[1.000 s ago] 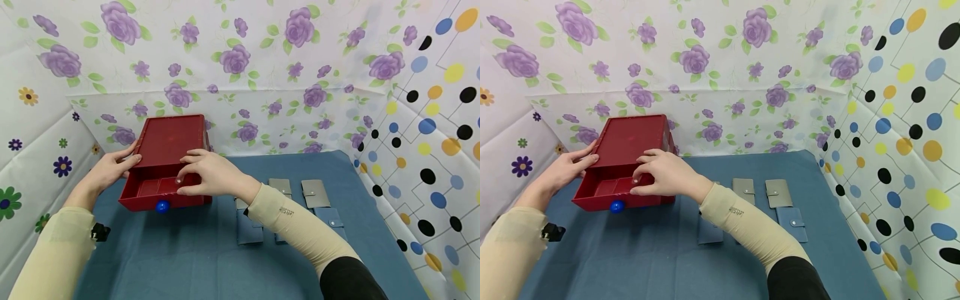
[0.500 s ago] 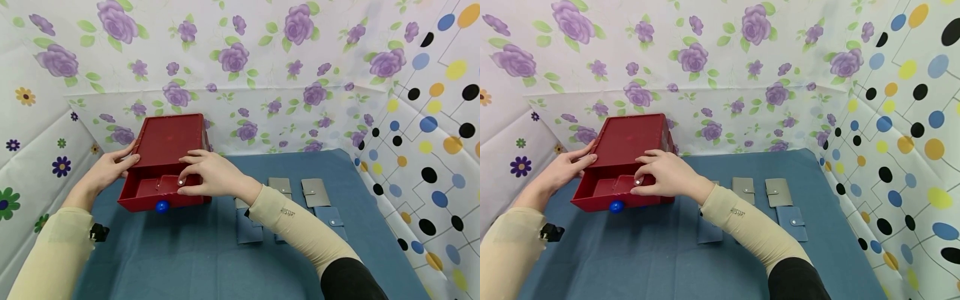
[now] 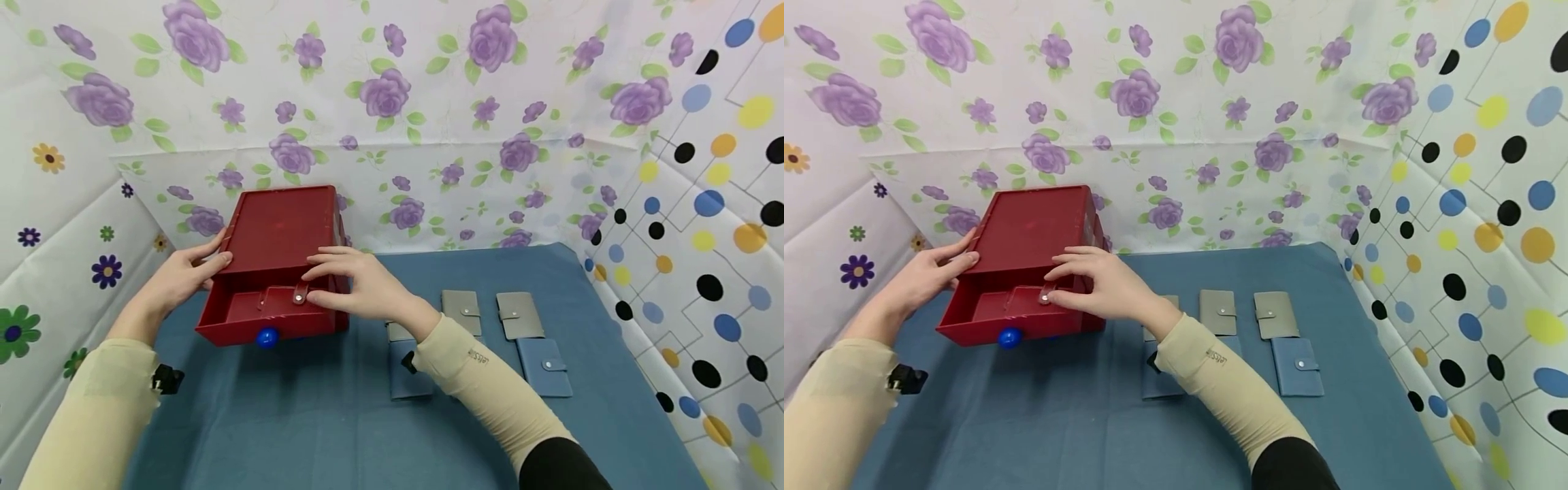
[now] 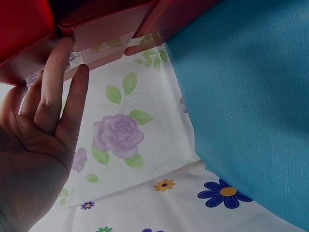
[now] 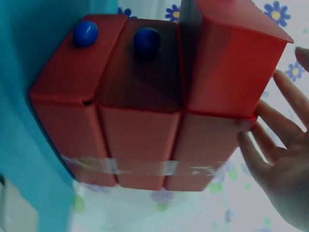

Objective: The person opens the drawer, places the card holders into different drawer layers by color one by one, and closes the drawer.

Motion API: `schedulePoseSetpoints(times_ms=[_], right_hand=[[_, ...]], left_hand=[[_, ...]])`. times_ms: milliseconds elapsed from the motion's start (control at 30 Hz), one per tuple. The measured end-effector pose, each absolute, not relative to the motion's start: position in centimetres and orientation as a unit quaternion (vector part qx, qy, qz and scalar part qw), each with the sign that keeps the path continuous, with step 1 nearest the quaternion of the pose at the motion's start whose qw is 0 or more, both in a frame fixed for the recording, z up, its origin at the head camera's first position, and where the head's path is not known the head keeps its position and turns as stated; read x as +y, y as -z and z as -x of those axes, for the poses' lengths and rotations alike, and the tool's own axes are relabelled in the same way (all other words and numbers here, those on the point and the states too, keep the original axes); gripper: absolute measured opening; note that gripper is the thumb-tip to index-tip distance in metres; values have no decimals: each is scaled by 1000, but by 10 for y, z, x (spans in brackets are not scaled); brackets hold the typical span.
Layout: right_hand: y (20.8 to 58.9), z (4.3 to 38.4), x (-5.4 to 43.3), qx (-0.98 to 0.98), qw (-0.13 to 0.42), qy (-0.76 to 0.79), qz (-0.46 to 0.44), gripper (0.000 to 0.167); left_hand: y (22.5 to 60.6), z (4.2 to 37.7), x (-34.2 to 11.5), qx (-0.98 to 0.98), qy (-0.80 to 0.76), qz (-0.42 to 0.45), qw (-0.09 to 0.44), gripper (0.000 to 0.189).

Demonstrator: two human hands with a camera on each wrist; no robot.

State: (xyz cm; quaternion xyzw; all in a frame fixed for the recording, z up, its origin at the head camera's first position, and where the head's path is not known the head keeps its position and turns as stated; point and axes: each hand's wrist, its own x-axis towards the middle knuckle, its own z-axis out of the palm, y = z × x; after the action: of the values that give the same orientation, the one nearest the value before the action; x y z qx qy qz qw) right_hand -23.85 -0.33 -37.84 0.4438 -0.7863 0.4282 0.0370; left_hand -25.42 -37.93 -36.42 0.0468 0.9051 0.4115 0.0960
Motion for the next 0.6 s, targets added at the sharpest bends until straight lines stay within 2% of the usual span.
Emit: schedulePoseSetpoints(times_ms=[167, 333, 600], right_hand=[[400, 238, 0, -724, 61, -565, -391, 27], [415, 237, 1, -671, 51, -659, -335, 24], [431, 234, 3, -714, 19, -660, -234, 29]], left_hand=[[364, 255, -378, 911, -400, -45, 92, 74], [364, 253, -378, 906, -410, -45, 95, 73], [364, 252, -379, 901, -419, -42, 102, 75]])
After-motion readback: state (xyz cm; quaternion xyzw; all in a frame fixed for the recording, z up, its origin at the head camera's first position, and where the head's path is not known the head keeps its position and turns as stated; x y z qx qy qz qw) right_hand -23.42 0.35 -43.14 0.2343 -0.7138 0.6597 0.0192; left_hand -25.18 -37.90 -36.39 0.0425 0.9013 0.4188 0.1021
